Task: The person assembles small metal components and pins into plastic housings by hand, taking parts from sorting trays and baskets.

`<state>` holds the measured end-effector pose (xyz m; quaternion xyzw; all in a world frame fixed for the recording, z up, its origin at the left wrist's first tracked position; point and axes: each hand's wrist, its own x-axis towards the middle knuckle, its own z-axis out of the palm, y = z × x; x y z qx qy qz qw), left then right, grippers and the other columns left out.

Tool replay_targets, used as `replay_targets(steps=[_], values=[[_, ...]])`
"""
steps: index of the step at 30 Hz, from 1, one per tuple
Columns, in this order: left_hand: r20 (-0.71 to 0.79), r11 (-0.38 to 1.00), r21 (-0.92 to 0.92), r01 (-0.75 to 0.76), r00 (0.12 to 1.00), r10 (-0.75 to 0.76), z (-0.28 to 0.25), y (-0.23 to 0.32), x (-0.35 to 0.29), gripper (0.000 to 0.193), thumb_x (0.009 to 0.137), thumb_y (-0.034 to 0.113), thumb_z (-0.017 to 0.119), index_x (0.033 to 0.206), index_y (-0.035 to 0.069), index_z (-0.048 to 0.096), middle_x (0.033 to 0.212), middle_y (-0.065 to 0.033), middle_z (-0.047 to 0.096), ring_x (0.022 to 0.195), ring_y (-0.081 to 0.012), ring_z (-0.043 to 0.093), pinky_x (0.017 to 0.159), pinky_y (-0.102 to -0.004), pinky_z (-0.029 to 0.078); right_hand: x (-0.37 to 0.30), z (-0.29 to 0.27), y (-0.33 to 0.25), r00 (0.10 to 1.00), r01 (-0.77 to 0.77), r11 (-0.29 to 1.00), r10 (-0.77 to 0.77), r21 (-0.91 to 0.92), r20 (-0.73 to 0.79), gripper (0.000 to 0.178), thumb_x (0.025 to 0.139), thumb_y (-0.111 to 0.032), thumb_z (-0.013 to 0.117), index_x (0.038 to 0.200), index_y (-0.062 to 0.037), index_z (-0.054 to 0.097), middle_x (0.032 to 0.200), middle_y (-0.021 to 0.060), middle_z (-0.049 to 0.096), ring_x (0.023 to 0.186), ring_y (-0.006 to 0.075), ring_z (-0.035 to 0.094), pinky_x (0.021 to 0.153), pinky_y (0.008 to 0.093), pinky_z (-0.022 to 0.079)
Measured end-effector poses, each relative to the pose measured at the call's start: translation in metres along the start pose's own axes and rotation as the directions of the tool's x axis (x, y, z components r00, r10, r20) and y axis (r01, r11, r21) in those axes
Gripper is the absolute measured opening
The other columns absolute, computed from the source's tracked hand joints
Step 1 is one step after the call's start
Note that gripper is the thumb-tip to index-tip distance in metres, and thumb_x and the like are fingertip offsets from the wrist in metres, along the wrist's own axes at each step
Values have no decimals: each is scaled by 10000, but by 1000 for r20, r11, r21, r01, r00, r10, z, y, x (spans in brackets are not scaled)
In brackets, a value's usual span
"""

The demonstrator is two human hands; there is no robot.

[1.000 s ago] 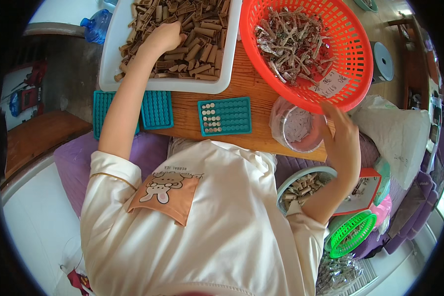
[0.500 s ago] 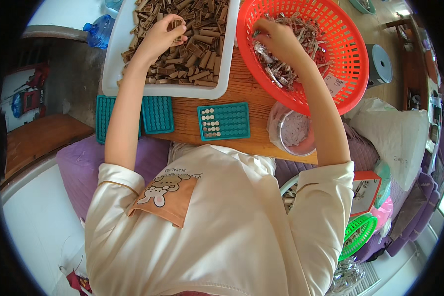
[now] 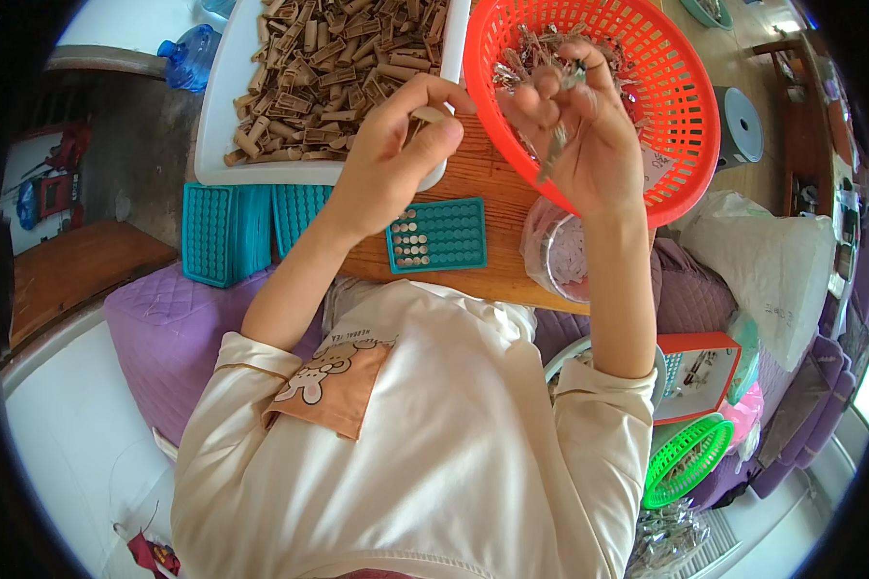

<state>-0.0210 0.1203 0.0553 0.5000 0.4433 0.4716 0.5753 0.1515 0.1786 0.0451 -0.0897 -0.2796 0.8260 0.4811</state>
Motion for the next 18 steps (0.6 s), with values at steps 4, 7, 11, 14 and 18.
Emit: replay_targets(steps=[4,7,11,14,18], values=[[-30,983,123,-139,989,144,7,7,-14,296,804,258,536,972,15,519,755,-1,491,713,-65,435,585,-189,353,-25,10,5,996,-82,996,83,-35,15,311,824,-68,449,1130,-45,399,912,107,507,514,101,494,689,311,484],[-20,980,65,-186,982,188,7,9,-23,337,790,285,574,992,18,535,768,-2,496,734,-73,452,616,-201,376,-38,33,3,978,-188,925,146,-330,-146,374,783,-1,472,1149,-45,406,870,91,539,438,44,402,585,222,447],[87,963,202,-178,983,163,1,12,-35,316,741,265,638,947,33,579,791,-41,559,740,-113,521,623,-223,413,-50,54,12,975,-205,546,37,-812,-221,387,705,79,510,1072,-34,464,763,47,594,479,22,445,442,166,354],[161,924,310,-222,970,179,0,8,-44,254,703,156,667,911,29,597,815,-79,601,717,-153,573,609,-245,439,-53,71,11,979,-189,165,-48,-968,-199,330,667,70,566,980,-17,514,670,37,606,462,28,452,415,179,351],[106,941,318,-119,990,89,-2,6,-53,244,692,55,654,922,8,590,834,-82,605,728,-152,578,634,-245,456,-55,74,18,984,4,-31,-178,-1000,9,251,667,86,583,899,-5,551,694,48,598,543,76,530,483,193,412]])
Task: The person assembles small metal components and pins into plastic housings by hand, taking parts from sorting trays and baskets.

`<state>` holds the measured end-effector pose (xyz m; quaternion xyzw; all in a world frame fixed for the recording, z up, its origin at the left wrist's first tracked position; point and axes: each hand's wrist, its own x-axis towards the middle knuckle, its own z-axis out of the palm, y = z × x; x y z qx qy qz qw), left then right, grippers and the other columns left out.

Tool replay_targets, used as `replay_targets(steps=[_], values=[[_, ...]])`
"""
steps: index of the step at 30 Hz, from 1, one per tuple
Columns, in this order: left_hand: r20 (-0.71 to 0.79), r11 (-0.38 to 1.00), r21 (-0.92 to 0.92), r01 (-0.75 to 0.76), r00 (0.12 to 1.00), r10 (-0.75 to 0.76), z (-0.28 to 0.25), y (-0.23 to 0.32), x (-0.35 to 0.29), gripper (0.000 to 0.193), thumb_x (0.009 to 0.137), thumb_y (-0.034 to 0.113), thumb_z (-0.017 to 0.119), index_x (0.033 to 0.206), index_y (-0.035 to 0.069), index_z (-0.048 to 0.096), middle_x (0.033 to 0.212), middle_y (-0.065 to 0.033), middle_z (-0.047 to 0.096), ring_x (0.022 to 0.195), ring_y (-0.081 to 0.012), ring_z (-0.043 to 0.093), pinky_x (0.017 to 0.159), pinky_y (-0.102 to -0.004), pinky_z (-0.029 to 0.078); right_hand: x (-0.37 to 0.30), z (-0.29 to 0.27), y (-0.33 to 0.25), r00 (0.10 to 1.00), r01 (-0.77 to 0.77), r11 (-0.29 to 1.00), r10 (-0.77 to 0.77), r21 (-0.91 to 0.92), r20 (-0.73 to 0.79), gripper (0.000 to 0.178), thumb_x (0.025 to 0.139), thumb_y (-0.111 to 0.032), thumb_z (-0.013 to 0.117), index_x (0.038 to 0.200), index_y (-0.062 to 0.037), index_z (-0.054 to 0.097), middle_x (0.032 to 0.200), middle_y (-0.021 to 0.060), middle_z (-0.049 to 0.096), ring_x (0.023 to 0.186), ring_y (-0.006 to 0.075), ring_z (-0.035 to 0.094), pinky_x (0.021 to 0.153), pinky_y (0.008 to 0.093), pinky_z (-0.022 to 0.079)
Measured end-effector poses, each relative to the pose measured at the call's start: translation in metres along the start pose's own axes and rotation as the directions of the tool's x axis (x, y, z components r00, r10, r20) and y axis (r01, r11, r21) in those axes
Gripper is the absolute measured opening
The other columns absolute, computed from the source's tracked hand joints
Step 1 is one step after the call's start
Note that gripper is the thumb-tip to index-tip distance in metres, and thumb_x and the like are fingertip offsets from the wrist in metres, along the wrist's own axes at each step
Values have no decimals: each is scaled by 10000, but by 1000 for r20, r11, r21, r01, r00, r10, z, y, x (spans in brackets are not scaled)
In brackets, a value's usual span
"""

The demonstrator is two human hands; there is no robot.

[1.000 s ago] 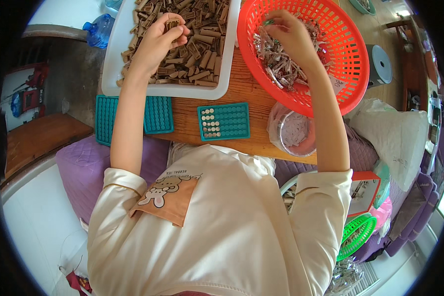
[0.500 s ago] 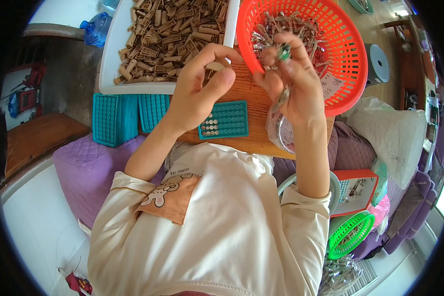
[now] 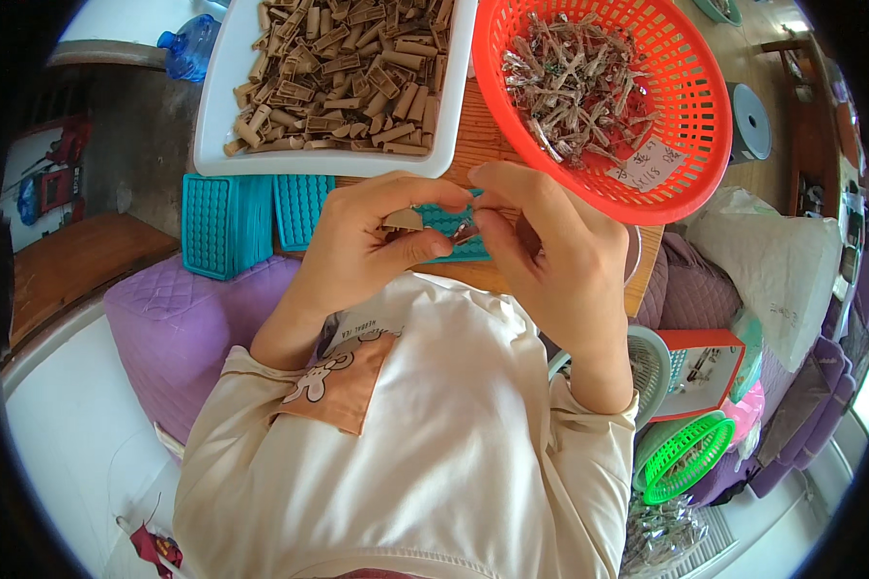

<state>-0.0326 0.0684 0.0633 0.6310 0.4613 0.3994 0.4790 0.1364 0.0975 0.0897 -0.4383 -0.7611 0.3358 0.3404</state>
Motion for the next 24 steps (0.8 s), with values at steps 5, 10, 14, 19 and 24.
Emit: replay_targets(steps=[5,10,14,19,24], values=[[-12,980,-130,151,988,-154,6,-3,-10,225,721,28,630,934,-25,576,878,-69,606,741,-121,570,651,-228,458,-3,7,3,969,224,973,-229,-61,-90,208,657,57,631,847,-2,572,681,59,589,542,134,557,467,241,437],[-75,919,-367,142,981,-181,7,-7,-13,203,741,16,597,939,-13,565,859,-49,602,748,-95,562,655,-211,455,-1,9,-2,982,190,980,-191,62,2,228,639,20,656,852,-10,579,751,77,583,617,180,569,501,266,449],[-65,944,-323,66,994,-91,3,-12,-14,211,735,10,599,939,-15,554,871,-44,584,795,-90,549,643,-209,450,-7,13,6,986,157,986,-160,64,45,237,632,10,659,855,-24,586,753,72,583,624,182,570,509,276,454],[17,902,-383,198,978,-208,2,-11,-17,245,729,63,631,945,-14,542,856,-34,571,801,-82,539,625,-193,439,-8,15,9,981,193,981,-193,0,5,213,630,12,658,830,-27,594,726,70,574,622,181,576,507,276,456],[-17,898,-421,129,989,-150,2,-16,-18,237,727,96,645,916,-13,552,855,-35,569,791,-86,537,637,-197,432,-8,15,5,985,173,985,-172,-29,22,199,629,10,661,813,-28,595,694,65,565,603,179,573,496,276,451]])
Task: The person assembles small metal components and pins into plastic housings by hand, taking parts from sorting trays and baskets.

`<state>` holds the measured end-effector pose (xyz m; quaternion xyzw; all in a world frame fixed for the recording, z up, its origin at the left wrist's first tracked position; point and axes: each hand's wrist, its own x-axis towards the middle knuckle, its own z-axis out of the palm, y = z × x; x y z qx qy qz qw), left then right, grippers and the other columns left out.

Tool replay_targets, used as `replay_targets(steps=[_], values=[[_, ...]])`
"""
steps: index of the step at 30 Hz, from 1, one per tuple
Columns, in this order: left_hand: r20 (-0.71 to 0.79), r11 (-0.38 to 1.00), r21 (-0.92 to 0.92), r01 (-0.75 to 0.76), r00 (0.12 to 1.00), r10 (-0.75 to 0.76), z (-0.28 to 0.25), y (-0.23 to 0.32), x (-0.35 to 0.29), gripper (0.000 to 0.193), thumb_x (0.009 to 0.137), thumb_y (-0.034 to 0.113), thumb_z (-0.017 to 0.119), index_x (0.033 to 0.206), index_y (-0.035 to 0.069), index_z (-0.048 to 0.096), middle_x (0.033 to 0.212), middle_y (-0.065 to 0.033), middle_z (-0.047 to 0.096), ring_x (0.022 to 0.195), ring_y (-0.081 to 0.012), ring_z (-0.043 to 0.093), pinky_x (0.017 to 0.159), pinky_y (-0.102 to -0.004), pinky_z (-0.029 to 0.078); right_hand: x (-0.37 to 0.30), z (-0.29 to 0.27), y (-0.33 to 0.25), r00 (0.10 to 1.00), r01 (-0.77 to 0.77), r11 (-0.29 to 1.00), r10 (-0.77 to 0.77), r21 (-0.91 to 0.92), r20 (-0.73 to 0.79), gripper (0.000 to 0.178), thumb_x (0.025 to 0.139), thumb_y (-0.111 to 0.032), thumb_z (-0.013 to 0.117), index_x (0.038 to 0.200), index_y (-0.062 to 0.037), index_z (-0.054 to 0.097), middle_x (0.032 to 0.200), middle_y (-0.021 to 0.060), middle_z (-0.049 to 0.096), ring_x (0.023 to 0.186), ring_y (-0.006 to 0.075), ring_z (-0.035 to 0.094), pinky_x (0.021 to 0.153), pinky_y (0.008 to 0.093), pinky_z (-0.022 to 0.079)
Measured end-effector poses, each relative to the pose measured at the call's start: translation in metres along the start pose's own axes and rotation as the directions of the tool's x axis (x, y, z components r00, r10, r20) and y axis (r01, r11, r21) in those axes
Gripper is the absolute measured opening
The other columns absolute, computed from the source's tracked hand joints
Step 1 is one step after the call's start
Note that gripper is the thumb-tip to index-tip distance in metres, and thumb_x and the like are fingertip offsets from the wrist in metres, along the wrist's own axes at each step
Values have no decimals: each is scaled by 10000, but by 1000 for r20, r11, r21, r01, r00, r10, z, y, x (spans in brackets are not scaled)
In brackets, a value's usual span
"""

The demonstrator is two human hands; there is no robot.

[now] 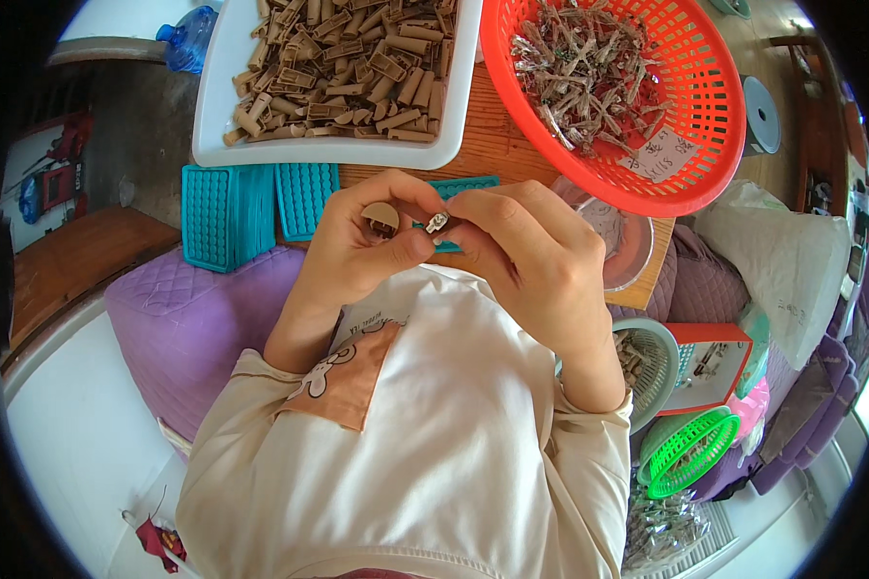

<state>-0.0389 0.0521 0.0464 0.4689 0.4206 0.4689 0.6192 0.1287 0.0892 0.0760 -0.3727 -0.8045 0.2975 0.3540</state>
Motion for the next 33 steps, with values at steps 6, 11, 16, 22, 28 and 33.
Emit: replay_targets(steps=[6,11,16,22,28,33], values=[[-2,998,-36,58,998,-58,-1,2,0,215,708,100,667,865,1,559,790,-26,568,738,-78,527,646,-210,420,-5,3,4,1000,5,1000,-4,10,-24,193,630,2,666,806,-27,593,671,63,560,573,176,565,479,271,441],[-34,1000,-17,11,999,-12,-1,-2,-2,207,693,97,682,831,15,550,763,-13,566,691,-67,521,626,-208,414,-6,6,4,1000,-13,999,14,36,-24,188,633,-2,666,805,-24,593,670,62,561,561,171,559,473,266,437],[-97,998,-23,-52,994,49,2,-7,-5,221,691,121,692,832,24,552,756,-9,567,669,-65,523,624,-205,412,-9,8,5,999,-46,991,48,124,-11,209,632,0,665,828,-24,597,685,63,566,561,165,558,470,264,438],[-110,992,-78,-94,990,85,4,-20,-7,278,753,192,635,931,18,512,724,-23,543,640,-72,489,585,-193,393,-7,6,4,997,-75,986,70,150,34,216,631,16,662,834,-23,600,704,55,575,554,136,549,455,249,430],[85,632,-775,1,991,103,2,-35,-2,449,868,389,396,1114,15,363,810,-49,512,693,-113,491,633,-228,402,-15,17,7,963,-183,945,228,273,-143,159,635,61,621,761,-27,581,669,36,557,479,81,468,401,198,341],[-184,796,-591,-133,982,27,22,-29,-5,347,860,220,468,1123,14,374,964,-89,519,888,-150,513,754,-278,433,-17,26,0,950,-224,935,273,275,-154,142,635,60,617,734,-32,573,633,27,532,452,72,429,397,195,322]])
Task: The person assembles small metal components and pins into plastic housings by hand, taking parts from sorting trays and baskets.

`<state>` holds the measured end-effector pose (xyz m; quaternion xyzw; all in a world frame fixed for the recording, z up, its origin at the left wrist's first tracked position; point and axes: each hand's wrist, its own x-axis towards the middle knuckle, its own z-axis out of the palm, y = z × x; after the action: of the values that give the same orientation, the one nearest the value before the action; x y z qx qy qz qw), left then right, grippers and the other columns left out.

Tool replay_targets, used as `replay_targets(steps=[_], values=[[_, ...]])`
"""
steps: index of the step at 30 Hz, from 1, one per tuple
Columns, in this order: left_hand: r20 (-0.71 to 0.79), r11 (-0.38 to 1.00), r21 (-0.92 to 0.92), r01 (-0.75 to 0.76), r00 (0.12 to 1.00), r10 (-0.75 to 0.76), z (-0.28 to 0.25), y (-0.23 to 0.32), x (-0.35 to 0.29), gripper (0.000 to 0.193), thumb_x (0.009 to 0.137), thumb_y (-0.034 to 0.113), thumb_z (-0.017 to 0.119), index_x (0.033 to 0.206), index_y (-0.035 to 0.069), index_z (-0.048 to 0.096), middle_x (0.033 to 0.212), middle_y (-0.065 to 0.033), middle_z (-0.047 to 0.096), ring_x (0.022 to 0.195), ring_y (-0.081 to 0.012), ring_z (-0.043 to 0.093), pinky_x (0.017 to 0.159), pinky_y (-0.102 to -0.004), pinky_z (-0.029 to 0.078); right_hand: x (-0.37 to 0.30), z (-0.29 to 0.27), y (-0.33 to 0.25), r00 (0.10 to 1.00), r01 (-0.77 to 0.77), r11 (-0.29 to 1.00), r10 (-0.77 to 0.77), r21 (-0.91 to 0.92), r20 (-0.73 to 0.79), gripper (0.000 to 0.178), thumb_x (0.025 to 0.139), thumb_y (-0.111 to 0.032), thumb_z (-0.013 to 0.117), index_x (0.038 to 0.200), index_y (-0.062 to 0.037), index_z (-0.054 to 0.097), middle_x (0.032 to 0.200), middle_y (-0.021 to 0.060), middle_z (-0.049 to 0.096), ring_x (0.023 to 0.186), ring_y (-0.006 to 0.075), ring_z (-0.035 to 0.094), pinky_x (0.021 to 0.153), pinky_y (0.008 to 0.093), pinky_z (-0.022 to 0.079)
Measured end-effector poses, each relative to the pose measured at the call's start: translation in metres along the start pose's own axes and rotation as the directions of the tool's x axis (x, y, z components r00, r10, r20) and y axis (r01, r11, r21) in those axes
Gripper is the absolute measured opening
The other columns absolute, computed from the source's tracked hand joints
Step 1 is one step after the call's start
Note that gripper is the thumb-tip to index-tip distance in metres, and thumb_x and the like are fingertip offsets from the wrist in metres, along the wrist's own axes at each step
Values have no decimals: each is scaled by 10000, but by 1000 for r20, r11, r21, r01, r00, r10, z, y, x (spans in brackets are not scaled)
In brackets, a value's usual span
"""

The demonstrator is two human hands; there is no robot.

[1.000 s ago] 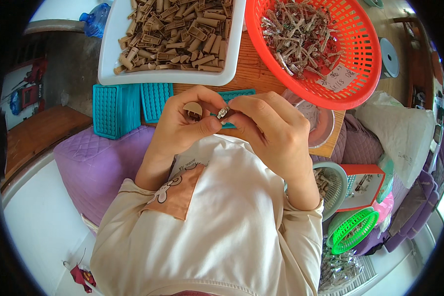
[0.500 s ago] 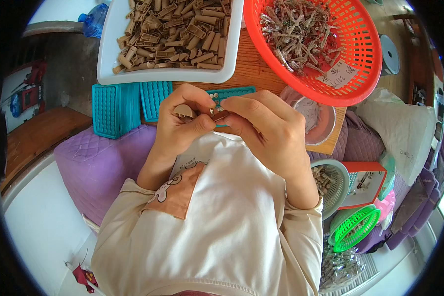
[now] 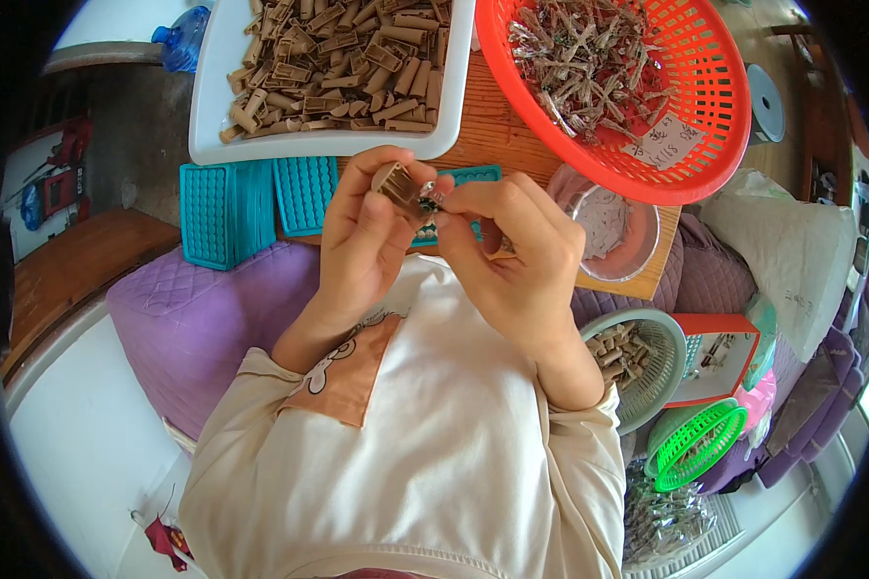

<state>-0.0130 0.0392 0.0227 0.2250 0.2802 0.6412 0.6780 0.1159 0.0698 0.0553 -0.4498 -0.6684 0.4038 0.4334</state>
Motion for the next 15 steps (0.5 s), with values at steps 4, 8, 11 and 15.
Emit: replay_targets(steps=[4,8,11,15], values=[[26,989,115,-89,996,86,2,-1,-2,370,792,33,559,1124,7,399,1051,-117,520,1001,-168,500,807,-266,438,-3,6,0,999,-35,998,35,45,-5,131,640,58,615,733,-26,576,625,27,529,448,69,431,395,199,329],[63,965,242,-101,994,88,-3,1,-4,377,770,9,579,1117,-5,431,1035,-113,537,939,-142,531,757,-221,455,-4,4,-5,999,-54,997,54,49,8,126,643,59,614,737,-18,578,619,28,528,446,68,433,395,201,333],[1,957,289,-30,1000,31,-2,5,-5,392,760,4,589,1127,-11,454,1029,-111,551,883,-118,552,729,-203,462,-3,2,-7,999,-45,999,45,11,0,123,643,62,613,734,-14,581,613,29,528,444,68,429,398,201,336],[19,937,347,33,999,-42,0,9,-4,405,751,-18,588,1138,-11,466,1020,-113,561,893,-117,553,735,-208,466,-8,1,-3,1000,-20,998,19,-51,-20,118,640,68,615,721,-12,582,609,36,532,451,67,444,399,201,343]])
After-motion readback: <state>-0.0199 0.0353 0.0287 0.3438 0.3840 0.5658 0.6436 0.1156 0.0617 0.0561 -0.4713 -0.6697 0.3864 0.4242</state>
